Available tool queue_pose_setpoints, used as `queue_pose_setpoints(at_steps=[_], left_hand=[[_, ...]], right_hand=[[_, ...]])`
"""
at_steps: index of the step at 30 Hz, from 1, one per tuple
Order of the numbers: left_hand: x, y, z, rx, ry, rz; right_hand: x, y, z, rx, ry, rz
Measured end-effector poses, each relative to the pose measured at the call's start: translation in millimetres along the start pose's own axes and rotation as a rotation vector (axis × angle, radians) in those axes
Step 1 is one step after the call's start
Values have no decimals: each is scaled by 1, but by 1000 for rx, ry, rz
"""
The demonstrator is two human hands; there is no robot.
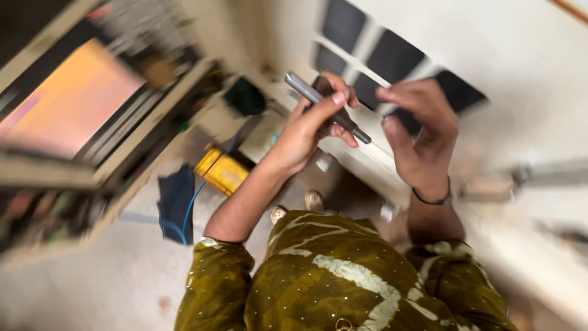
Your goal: The person operates a CNC lathe control panel, retrieves a cylindrical metal rod from a cardboard box, and uses a cloth to wipe its surface. They then open the machine door, insert the rod into the chuck, and close the door.
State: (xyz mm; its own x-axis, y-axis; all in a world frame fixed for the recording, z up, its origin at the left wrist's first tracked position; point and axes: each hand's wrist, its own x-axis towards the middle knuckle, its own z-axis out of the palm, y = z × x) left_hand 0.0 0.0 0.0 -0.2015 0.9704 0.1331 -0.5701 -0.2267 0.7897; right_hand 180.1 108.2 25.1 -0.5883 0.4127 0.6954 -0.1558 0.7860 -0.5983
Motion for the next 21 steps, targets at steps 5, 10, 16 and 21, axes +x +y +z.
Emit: queue_pose_setpoints(at_steps=[5,10,16,21], left_hand=[[32,-84,36,-95,-285,-243],[27,-157,62,37,-495,-368],[14,-202,71,394,-733,-433],[18,-231,80,514,-997,-376]], right_hand=[[-84,-16,-45,-87,10,394],[-155,-33,-27,-83,423,670],[-212,-45,-26,-49,624,860],[-249,-58,-51,-164,560,924]])
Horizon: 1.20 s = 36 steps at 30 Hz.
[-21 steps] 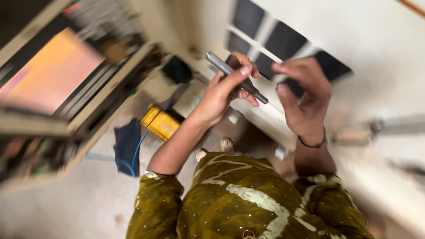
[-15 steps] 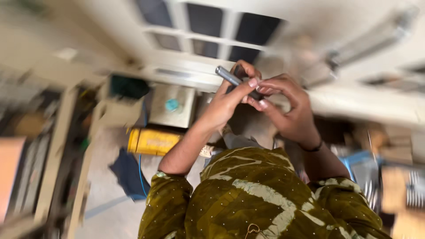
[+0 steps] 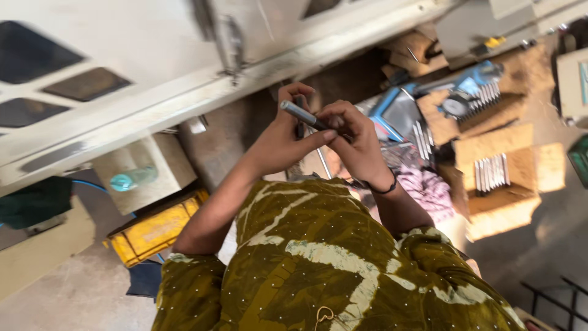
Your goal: The person operates a CNC lathe control panel, retrieves a cylindrical metal rod from a cardboard box, and uses a cloth to wipe its surface. They then open the machine door, insert the rod into the chuck, and close the door.
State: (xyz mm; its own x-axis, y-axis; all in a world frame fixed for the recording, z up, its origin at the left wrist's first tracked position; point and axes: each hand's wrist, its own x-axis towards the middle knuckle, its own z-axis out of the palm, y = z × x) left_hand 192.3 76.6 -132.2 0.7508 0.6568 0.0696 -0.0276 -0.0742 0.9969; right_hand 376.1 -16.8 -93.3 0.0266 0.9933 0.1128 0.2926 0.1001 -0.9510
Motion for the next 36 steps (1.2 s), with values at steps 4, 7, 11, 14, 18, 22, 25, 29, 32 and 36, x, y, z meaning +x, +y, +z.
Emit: queue_pose_setpoints(at_steps=[4,7,11,14,18,22,25,29,32,36], left_hand=[[19,12,13,-82,-87,74],[31,28,23,-58,-135,-53],[41,44,41,-170,-187,-261],[43,34,57,-9,-145,-267],[38,-8,80,-108,-169,-261],[28,-53,99,-366,-116,-448],[39,-77,115,-379,-25,-557],[44,-91,126,-286,-45,-543],[44,-95,123,-340,-88,-522],[40,-94,117,-380,-100,-572]], right_hand=[[-5,6,-38,194,-22,160],[-12,15,-50,567,15,301],[-32,24,-59,834,69,396],[-55,45,-70,714,92,445],[-111,100,-83,487,73,448],[-171,185,-77,150,344,542],[-194,249,-91,-351,683,672],[-199,301,-119,-787,866,469],[-186,318,-132,-792,927,554],[-167,335,-148,-826,984,507]])
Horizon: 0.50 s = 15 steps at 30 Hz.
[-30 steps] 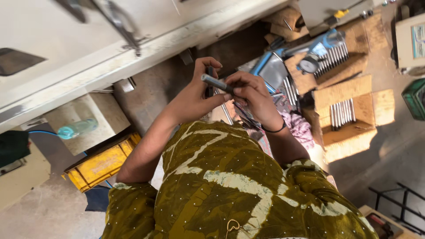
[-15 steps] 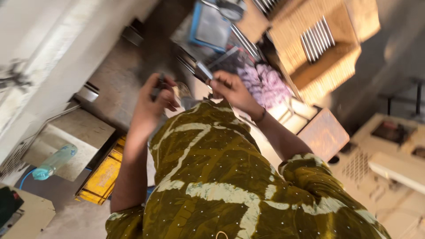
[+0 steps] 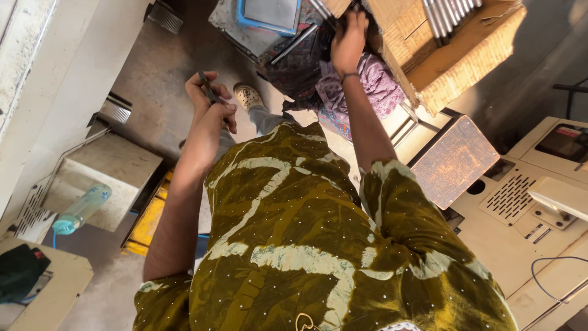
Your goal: The person operates a CNC lathe control panel, retrieves a cylindrical metal rod from a cardboard box, and uses a cloth to wipe its surface. They then open the machine door, insert the rod into the chuck, and close the door.
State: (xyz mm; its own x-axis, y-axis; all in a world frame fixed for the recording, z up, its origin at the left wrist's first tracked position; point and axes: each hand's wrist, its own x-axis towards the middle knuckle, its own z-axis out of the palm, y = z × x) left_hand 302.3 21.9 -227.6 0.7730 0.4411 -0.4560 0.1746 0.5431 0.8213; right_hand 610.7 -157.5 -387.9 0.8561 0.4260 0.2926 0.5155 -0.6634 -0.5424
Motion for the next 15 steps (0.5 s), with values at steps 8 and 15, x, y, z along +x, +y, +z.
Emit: queue_pose_setpoints(at_steps=[8,15], left_hand=[[-39,11,20,355,82,206],[-40,31,47,490,135,246]], right_hand=[[17,9,13,-195,58,-120],[-24,-10,6,-94,-313,-466]])
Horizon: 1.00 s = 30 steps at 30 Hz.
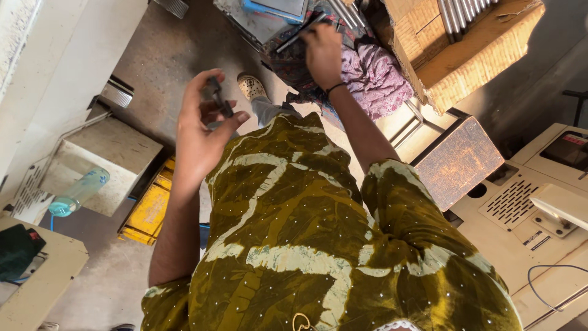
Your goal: The person operates a CNC lathe control panel, retrieves a cylindrical metal rod from a cardboard box, and uses a cloth to wipe its surface. They then open the machine door, insert the rod into the chuck, and close the door.
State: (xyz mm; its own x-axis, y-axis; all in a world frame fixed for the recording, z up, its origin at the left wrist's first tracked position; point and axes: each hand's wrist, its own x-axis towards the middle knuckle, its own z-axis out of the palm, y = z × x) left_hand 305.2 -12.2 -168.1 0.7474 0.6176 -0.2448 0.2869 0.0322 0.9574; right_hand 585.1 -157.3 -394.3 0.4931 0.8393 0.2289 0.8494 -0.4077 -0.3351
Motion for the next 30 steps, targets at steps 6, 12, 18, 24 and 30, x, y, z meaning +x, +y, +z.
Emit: queue_pose_setpoints(at_steps=[6,12,18,24,30], left_hand=[[3,-1,7,62,15,99],[1,-8,-1,46,90,72],[-1,-17,-2,-52,186,108],[-11,-20,4,-54,321,186],[-20,-5,14,-7,499,197]], right_hand=[[12,-12,4,-135,-116,-178],[22,-7,2,-42,-4,-177],[36,1,-6,133,50,-39],[56,-19,-19,776,115,16],[105,-62,-96,1818,-417,376]])
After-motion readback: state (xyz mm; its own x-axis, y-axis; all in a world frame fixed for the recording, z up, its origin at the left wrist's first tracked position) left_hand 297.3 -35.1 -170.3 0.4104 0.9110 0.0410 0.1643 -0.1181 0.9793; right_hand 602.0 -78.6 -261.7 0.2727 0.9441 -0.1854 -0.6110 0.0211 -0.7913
